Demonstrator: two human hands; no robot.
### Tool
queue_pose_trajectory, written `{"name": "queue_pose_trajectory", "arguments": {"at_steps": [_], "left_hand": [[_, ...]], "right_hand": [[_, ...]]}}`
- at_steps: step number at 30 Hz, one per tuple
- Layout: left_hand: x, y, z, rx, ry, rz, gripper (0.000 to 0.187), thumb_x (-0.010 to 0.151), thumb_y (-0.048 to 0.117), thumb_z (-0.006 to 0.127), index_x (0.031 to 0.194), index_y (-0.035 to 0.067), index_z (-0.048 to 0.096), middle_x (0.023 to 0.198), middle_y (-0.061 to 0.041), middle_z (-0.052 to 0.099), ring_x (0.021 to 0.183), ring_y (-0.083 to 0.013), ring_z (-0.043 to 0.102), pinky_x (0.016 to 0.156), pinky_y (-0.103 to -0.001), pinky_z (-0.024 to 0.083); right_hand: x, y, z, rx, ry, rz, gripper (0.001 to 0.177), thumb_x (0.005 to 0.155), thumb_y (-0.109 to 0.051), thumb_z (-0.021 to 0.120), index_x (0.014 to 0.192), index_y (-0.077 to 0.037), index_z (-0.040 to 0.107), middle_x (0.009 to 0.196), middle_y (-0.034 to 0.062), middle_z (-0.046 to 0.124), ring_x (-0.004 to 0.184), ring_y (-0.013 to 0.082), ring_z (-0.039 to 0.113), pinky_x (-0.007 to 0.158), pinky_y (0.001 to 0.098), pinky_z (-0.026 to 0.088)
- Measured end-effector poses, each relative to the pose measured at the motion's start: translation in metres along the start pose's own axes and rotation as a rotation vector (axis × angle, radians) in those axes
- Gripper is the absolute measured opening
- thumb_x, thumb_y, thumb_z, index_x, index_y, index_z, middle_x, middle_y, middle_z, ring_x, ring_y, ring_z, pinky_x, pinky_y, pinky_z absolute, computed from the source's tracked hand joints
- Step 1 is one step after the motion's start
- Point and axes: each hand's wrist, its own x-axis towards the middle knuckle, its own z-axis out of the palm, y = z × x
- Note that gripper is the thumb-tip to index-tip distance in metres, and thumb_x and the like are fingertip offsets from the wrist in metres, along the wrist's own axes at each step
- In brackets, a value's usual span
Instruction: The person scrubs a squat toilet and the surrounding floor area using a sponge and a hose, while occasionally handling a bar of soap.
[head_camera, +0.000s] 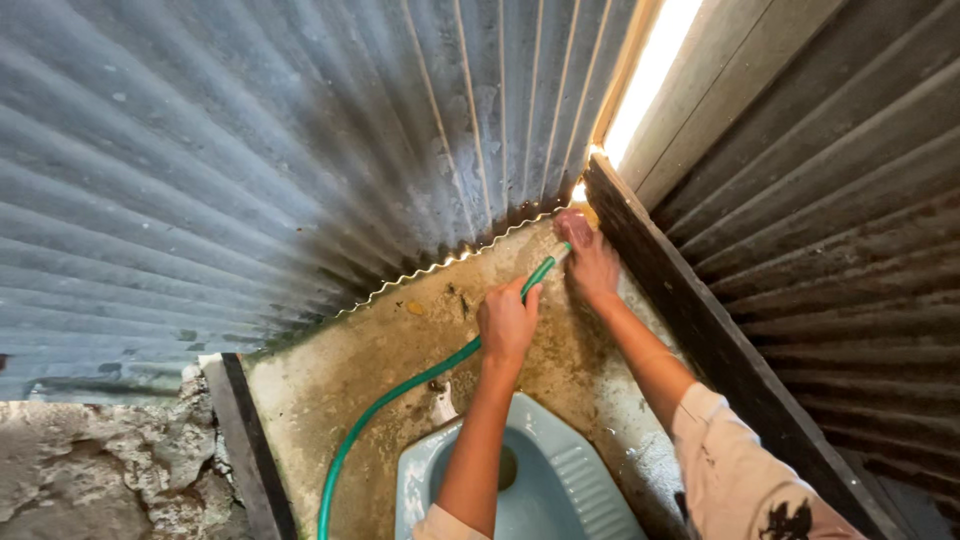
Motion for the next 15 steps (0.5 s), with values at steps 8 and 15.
{"name": "queue_pose_trajectory", "arguments": {"at_steps": [8,15], "left_hand": [[0.003,-0.008,-0.008,0.047,0.035,-0.062,0.024,0.088,0.028,0.074,0.106,0.012,0.073,0.082,-0.021,0.071,0.076,-0.0443,0.068,0.064,-0.055,0.053],[0.001,-0.014,-0.021,-0.218,0.065,0.082,0.023,0.087,0.011,0.068,0.109,0.006,0.071,0.088,-0.024,0.070,0.085,-0.0451,0.067,0.075,-0.052,0.053]], "right_hand": [[-0.035,-0.021,0.014,-0.039,-0.122,-0.144,0.031,0.092,-0.026,0.066,0.122,-0.027,0.062,0.098,0.0199,0.065,0.080,0.0438,0.065,0.067,0.0551,0.052],[-0.021,-0.046,0.022,-0.061,-0.098,-0.148,0.045,0.091,-0.025,0.063,0.135,-0.032,0.057,0.120,0.0243,0.060,0.072,0.0429,0.065,0.061,0.0528,0.052]]}}
